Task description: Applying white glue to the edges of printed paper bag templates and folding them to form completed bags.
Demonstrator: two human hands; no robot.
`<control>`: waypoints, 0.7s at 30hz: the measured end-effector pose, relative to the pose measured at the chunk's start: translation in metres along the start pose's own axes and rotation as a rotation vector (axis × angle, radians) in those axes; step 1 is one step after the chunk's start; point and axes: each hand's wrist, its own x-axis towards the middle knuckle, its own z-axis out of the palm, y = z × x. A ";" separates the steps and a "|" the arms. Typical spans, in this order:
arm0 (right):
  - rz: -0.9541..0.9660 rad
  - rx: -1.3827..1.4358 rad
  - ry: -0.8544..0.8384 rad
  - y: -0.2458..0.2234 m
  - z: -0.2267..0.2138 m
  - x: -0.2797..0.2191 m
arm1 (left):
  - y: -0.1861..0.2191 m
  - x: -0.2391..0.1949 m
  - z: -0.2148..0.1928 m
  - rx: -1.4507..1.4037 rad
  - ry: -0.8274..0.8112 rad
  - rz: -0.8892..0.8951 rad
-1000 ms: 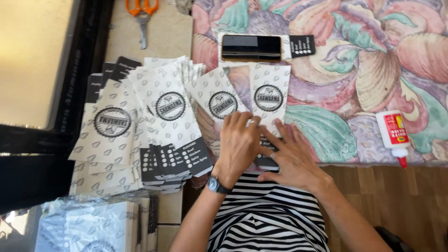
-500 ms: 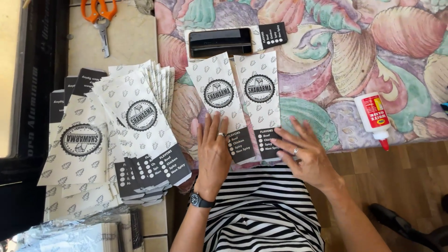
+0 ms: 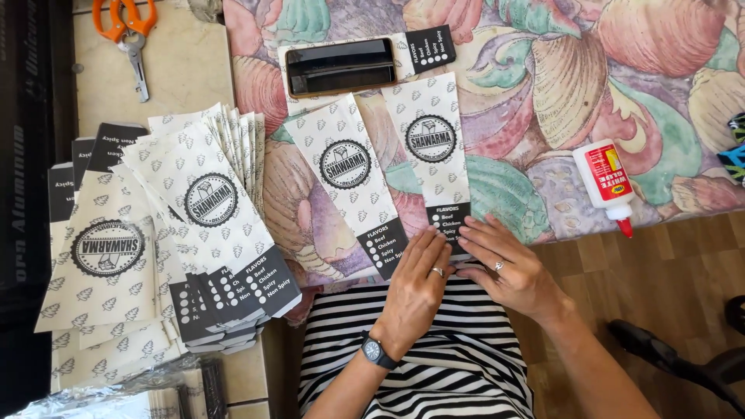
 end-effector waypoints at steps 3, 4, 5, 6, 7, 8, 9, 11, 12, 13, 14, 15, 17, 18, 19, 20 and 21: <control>0.087 -0.027 0.112 0.004 0.004 0.002 | 0.003 0.015 0.003 0.016 0.166 0.037; 0.095 -0.029 0.112 0.004 0.001 0.004 | 0.004 0.016 0.002 0.009 0.161 0.038; 0.085 -0.017 0.110 0.004 -0.002 0.007 | 0.004 0.018 0.001 0.020 0.180 0.040; 0.074 -0.004 0.107 0.004 -0.005 0.010 | 0.004 0.020 -0.001 0.030 0.199 0.042; 0.074 -0.005 0.109 0.004 -0.004 0.008 | 0.004 0.020 -0.001 0.031 0.199 0.044; 0.063 -0.012 0.118 0.005 -0.003 0.006 | 0.003 0.018 -0.001 0.032 0.199 0.058; 0.053 -0.016 0.125 0.004 -0.002 0.004 | 0.003 0.016 -0.002 0.034 0.198 0.067; 0.049 -0.002 0.154 0.001 0.000 0.007 | 0.003 0.016 -0.001 0.029 0.200 0.064; 0.044 0.009 0.184 0.000 0.000 0.008 | 0.003 0.016 0.000 0.023 0.203 0.062; 0.049 0.009 0.184 0.000 0.001 0.007 | 0.003 0.015 0.001 0.021 0.199 0.061; 0.051 0.016 0.190 0.000 0.001 0.007 | 0.002 0.014 0.003 0.014 0.203 0.061; 0.051 0.022 0.199 0.001 0.001 0.007 | 0.001 0.015 0.004 0.008 0.209 0.063; 0.066 0.028 0.201 -0.001 0.000 0.009 | 0.002 0.018 0.003 -0.004 0.214 0.048; 0.080 0.035 0.201 -0.001 -0.001 0.011 | 0.002 0.019 0.003 -0.015 0.220 0.031; 0.082 0.036 0.200 -0.001 -0.002 0.011 | 0.002 0.020 0.003 -0.016 0.219 0.030; 0.085 0.039 0.197 -0.001 -0.002 0.011 | 0.002 0.020 0.003 -0.019 0.213 0.017; 0.085 0.042 0.193 0.000 -0.002 0.012 | 0.001 0.021 0.004 -0.020 0.209 0.005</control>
